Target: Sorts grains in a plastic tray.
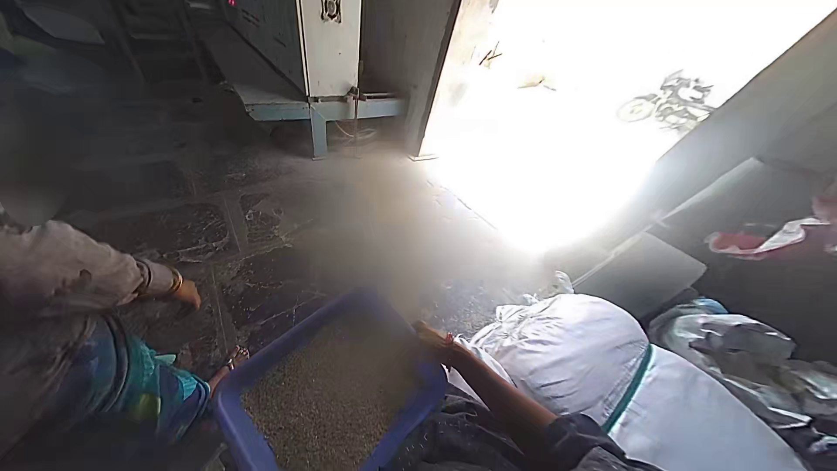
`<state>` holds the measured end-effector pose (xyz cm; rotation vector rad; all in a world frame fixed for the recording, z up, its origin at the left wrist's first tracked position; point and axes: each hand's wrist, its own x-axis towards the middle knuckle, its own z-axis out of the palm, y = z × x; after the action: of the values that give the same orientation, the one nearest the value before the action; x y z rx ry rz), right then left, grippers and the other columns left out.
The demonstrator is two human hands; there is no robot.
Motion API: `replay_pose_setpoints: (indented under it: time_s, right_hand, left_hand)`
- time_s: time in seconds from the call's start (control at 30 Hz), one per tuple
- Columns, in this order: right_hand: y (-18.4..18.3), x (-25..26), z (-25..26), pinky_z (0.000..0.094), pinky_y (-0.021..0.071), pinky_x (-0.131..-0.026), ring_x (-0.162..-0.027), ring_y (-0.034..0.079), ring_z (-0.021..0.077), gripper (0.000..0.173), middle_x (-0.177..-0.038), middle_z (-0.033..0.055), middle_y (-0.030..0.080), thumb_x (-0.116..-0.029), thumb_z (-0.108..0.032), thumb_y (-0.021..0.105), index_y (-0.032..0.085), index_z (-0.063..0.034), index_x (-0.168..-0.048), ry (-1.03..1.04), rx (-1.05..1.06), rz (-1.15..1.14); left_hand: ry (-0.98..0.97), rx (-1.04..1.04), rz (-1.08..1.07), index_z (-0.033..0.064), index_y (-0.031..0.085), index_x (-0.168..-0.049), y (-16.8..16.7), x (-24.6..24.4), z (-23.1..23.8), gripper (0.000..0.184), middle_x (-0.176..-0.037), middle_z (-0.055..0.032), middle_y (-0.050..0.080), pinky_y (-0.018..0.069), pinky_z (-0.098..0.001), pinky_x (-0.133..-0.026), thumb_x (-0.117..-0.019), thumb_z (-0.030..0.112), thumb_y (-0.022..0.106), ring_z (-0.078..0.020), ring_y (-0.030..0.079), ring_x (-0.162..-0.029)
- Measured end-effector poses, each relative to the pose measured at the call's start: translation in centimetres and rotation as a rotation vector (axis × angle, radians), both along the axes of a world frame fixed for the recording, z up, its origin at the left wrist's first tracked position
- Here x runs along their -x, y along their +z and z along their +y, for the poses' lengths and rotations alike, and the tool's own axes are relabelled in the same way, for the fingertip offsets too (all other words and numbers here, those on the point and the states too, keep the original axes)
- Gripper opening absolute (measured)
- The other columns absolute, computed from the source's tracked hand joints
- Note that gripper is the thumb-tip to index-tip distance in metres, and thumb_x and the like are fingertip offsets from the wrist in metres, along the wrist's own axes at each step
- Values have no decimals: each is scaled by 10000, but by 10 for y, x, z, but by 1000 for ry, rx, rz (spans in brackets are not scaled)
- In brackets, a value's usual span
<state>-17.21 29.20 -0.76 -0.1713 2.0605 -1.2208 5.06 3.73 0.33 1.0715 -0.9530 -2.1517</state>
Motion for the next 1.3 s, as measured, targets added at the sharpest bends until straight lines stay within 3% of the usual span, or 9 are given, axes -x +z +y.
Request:
replay_pose_setpoints:
  time_s: [0.17,0.3,0.43,0.53,0.67,0.73,1.03,1.13,1.3]
  right_hand:
    - [-15,5,-17,306,547,-721,-770,623,94,197,-901,61,648,-884,10,655,634,13,-1080,4,-114,50]
    - [-12,-1,-24,339,503,-767,-808,575,140,182,-942,92,616,-997,-98,625,625,6,-1146,12,-218,67]
    - [-32,20,-24,537,507,-1010,-1156,651,357,536,-1310,230,646,-1000,-233,681,523,-50,-1478,137,-347,485]
    - [-11,10,-37,570,486,-978,-1146,634,406,409,-1260,263,650,-1029,-214,604,604,-4,-1379,78,-284,785]
    - [-4,-7,-60,563,519,-937,-1066,680,416,257,-1148,273,697,-1011,-76,573,704,65,-1181,103,-166,964]
    - [-16,-13,-70,547,507,-975,-1137,658,417,285,-1216,268,682,-986,-35,567,695,50,-1225,109,-169,1038]
    - [-73,-26,-129,536,188,-1276,-1572,165,443,870,-1675,321,154,-1039,-500,514,186,66,-1613,287,-329,770]
    - [-80,-40,-148,578,232,-1241,-1544,194,502,866,-1649,340,216,-973,-468,656,303,10,-1602,485,-320,774]
    - [-23,-84,-127,627,286,-1185,-1490,352,449,398,-1566,202,471,-1029,-239,587,637,-137,-1410,1187,-318,793]
  left_hand:
    - [-112,150,120,125,509,-1311,-83,-8,-15,396,-1006,132,716,586,-157,-779,-1111,412,323,61,684,-905]
    - [-231,69,-264,-19,455,-1364,-61,-8,-15,355,-1033,-35,589,520,-173,-741,-1013,18,494,0,606,-837]
    - [-198,57,42,-11,466,-1151,-93,-15,-18,392,-793,-17,654,564,-189,-552,-775,-103,525,-30,666,-645]
    - [-214,-4,-314,47,464,-1135,-33,-1,-7,409,-774,21,556,519,-151,-552,-798,-182,493,2,581,-596]
    - [-207,160,35,-12,462,-1056,-73,-15,-8,375,-776,-39,624,542,-176,-568,-714,-155,513,-29,645,-650]
    - [-248,-5,-319,44,453,-1067,-17,-2,-3,409,-793,-22,557,528,-176,-619,-776,-241,485,-32,586,-648]
    - [-230,20,-187,35,455,-1174,-70,-19,-17,567,-826,-27,614,572,-222,-611,-642,-121,574,-59,653,-686]
    - [-226,-165,-563,62,453,-1192,11,5,-4,441,-886,-28,566,554,-217,-760,-853,-220,441,-47,607,-754]
    - [-190,28,-134,67,490,-1171,-74,-24,-14,536,-843,19,640,570,-206,-608,-663,-83,573,-24,659,-694]
